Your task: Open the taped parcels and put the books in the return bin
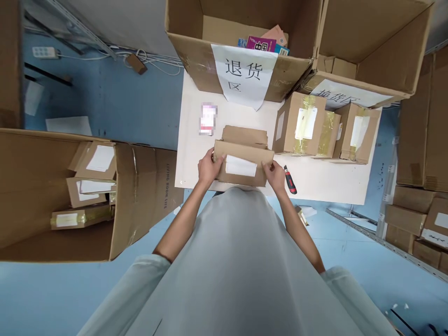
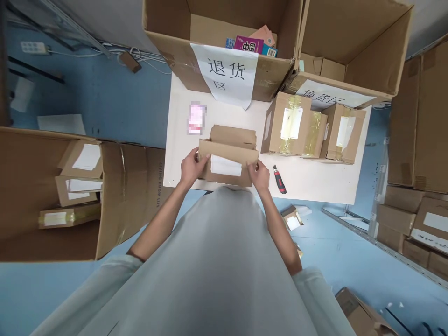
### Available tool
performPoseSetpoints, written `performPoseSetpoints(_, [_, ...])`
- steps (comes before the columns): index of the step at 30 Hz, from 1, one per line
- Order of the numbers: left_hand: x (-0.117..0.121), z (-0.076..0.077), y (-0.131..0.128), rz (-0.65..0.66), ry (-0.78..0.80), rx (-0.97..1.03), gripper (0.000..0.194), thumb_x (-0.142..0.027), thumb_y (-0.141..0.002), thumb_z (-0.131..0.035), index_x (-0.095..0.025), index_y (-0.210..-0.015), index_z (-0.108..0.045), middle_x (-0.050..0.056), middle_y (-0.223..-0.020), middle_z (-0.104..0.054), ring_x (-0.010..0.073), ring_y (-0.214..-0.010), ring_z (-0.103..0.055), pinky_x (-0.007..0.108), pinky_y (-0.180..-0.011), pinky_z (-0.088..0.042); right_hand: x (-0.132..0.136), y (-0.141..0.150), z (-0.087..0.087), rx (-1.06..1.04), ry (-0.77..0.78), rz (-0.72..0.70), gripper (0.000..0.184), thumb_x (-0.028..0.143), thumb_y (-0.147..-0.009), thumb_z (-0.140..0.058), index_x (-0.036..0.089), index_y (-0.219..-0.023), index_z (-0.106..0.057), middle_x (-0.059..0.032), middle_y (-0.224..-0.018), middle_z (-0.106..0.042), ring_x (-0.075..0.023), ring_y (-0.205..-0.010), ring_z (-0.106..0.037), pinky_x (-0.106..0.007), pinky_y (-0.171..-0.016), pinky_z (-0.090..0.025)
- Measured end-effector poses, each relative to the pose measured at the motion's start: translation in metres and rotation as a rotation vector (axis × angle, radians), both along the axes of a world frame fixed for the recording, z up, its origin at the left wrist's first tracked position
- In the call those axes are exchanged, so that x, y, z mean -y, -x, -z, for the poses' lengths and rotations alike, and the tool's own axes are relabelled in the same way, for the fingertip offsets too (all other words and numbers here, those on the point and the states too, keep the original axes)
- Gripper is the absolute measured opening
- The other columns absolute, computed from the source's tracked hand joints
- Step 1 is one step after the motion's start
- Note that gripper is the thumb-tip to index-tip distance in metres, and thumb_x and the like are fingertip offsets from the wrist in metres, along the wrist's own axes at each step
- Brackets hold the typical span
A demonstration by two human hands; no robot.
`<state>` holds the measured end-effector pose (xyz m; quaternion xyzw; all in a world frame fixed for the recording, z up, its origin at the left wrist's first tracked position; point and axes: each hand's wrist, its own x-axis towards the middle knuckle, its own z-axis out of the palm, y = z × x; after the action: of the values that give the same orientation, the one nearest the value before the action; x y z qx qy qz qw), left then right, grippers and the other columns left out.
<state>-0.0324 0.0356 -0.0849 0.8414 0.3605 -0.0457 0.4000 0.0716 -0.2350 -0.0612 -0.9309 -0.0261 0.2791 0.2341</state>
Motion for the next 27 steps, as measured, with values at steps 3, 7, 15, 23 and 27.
performPoseSetpoints(3, [-0.015, 0.020, -0.040, 0.020, -0.037, -0.076, 0.048, -0.051, -0.107, -0.062, -0.026, -0.146, -0.073, 0.012, -0.135, -0.085, 0.0404, -0.126, -0.080, 0.053, -0.107, -0.063, -0.034, -0.036, 0.016, -0.014, 0.127, -0.033, 0.051, 0.051, -0.120, -0.042, 0.016, -0.143, -0.070, -0.0210, -0.134, -0.083, -0.0361, -0.125, -0.078, -0.042, -0.106, -0.059])
performPoseSetpoints(7, [-0.034, 0.026, -0.065, 0.021, -0.007, -0.115, 0.051, -0.051, -0.105, -0.062, -0.022, -0.146, -0.075, 0.013, -0.140, -0.083, 0.0400, -0.132, -0.077, 0.050, -0.112, -0.059, -0.053, -0.072, 0.028, -0.079, 0.140, -0.083, 0.051, 0.047, -0.119, -0.043, 0.012, -0.137, -0.076, -0.0244, -0.142, -0.080, -0.0389, -0.137, -0.073, -0.042, -0.111, -0.056])
performPoseSetpoints(15, [-0.029, 0.012, -0.038, -0.057, 0.141, -0.095, 0.062, -0.052, -0.105, -0.062, -0.024, -0.160, -0.068, 0.010, -0.147, -0.080, 0.0379, -0.138, -0.073, 0.047, -0.116, -0.056, -0.036, -0.047, 0.030, -0.058, -0.010, -0.007, 0.056, 0.060, -0.114, -0.045, 0.020, -0.143, -0.073, -0.0169, -0.134, -0.083, -0.0389, -0.129, -0.074, -0.047, -0.111, -0.054])
performPoseSetpoints(23, [-0.010, -0.005, -0.010, -0.009, 0.163, -0.108, 0.055, -0.060, -0.106, -0.058, -0.031, -0.150, -0.075, 0.007, -0.138, -0.084, 0.0402, -0.130, -0.076, 0.050, -0.111, -0.057, -0.013, -0.016, 0.016, -0.045, 0.001, 0.024, 0.057, 0.064, -0.112, -0.044, 0.022, -0.133, -0.077, -0.0171, -0.122, -0.085, -0.0390, -0.114, -0.078, -0.046, -0.101, -0.057])
performPoseSetpoints(27, [-0.011, -0.013, -0.019, 0.001, 0.144, -0.091, 0.057, -0.063, -0.106, -0.058, -0.030, -0.149, -0.076, 0.007, -0.137, -0.084, 0.0411, -0.131, -0.076, 0.051, -0.112, -0.057, -0.013, -0.022, 0.014, 0.021, 0.004, 0.065, 0.057, 0.067, -0.111, -0.046, 0.023, -0.128, -0.077, -0.0175, -0.120, -0.085, -0.0382, -0.112, -0.078, -0.046, -0.101, -0.057])
